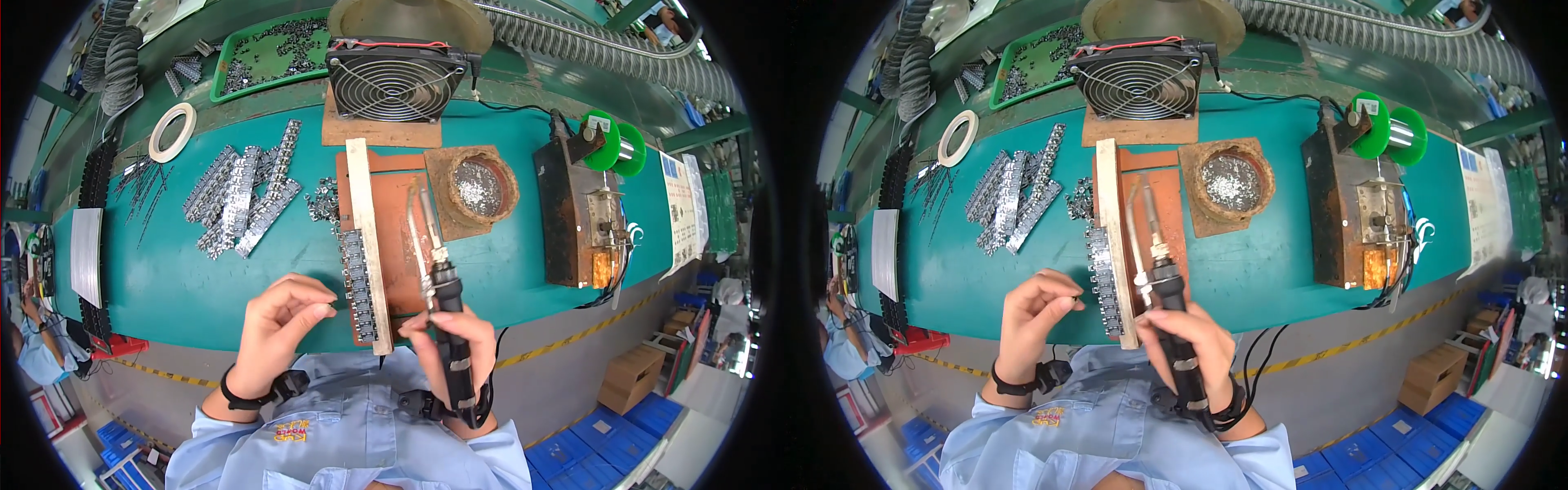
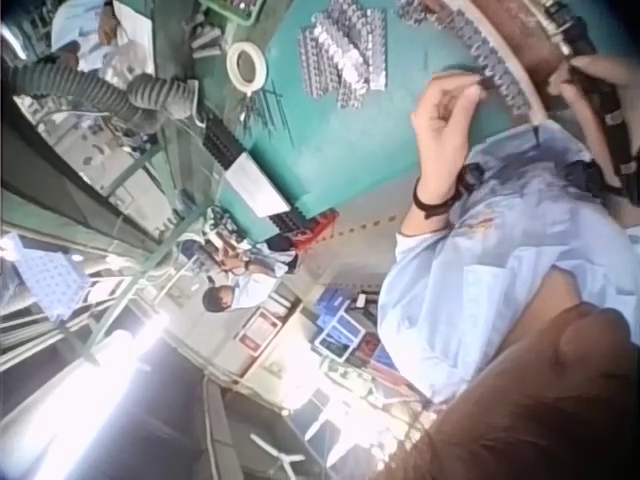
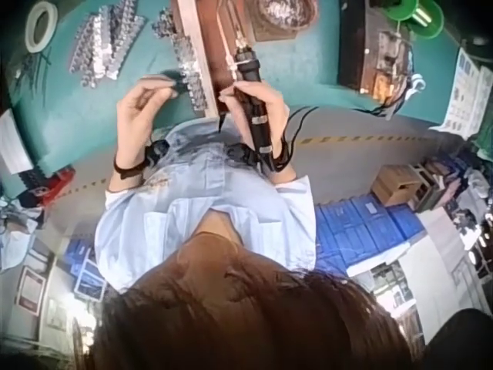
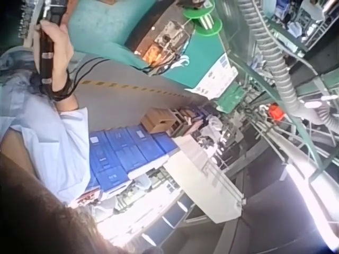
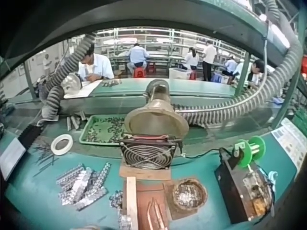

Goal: Soldering electronic components onto a PCB strip at a workbench.

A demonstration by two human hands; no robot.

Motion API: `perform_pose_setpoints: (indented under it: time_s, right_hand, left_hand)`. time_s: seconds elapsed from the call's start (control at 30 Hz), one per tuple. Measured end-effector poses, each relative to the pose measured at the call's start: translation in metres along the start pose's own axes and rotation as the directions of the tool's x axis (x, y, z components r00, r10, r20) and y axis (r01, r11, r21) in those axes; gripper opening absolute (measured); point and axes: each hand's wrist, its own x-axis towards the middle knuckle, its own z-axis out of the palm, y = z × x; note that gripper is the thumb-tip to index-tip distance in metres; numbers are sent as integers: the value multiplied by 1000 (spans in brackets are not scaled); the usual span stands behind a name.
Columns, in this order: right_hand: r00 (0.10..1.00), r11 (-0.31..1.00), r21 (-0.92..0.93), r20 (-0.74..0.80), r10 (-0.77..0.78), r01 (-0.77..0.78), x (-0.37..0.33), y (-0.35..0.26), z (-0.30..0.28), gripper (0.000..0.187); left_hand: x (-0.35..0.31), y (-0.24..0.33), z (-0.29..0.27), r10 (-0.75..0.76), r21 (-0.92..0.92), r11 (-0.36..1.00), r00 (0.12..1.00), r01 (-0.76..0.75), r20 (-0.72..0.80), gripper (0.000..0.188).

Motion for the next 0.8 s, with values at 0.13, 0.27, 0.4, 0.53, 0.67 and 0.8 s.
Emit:
perform_pose_setpoints:
  time_s: [0.13, 0.27, 0.4, 0.53, 0.67, 0.8]
  right_hand:
    - [995, 996, -49, -69, 74, -77, -2, 24, 2, 36]
    - [984, 988, -103, -149, 99, -115, -5, 45, 4, 32]
    - [988, 993, -90, -141, 58, -71, -2, 50, 3, 32]
    - [990, 993, -100, -136, 49, -63, -1, 51, 3, 32]
    - [991, 993, -107, -129, 45, -59, -1, 50, 2, 32]
    - [991, 992, -117, -129, 40, -56, -1, 51, 2, 33]
  left_hand:
    - [8, -8, -9, -260, -178, 946, 962, 270, 80, 10]
    - [19, -13, -7, -339, -239, 900, 930, 365, 143, 11]
    - [25, -18, -5, -345, -249, 894, 927, 373, 151, 11]
    - [25, -19, -3, -348, -250, 893, 926, 375, 146, 11]
    - [23, -18, 0, -341, -257, 894, 929, 367, 143, 11]
    - [23, -17, 3, -331, -261, 898, 935, 353, 127, 11]
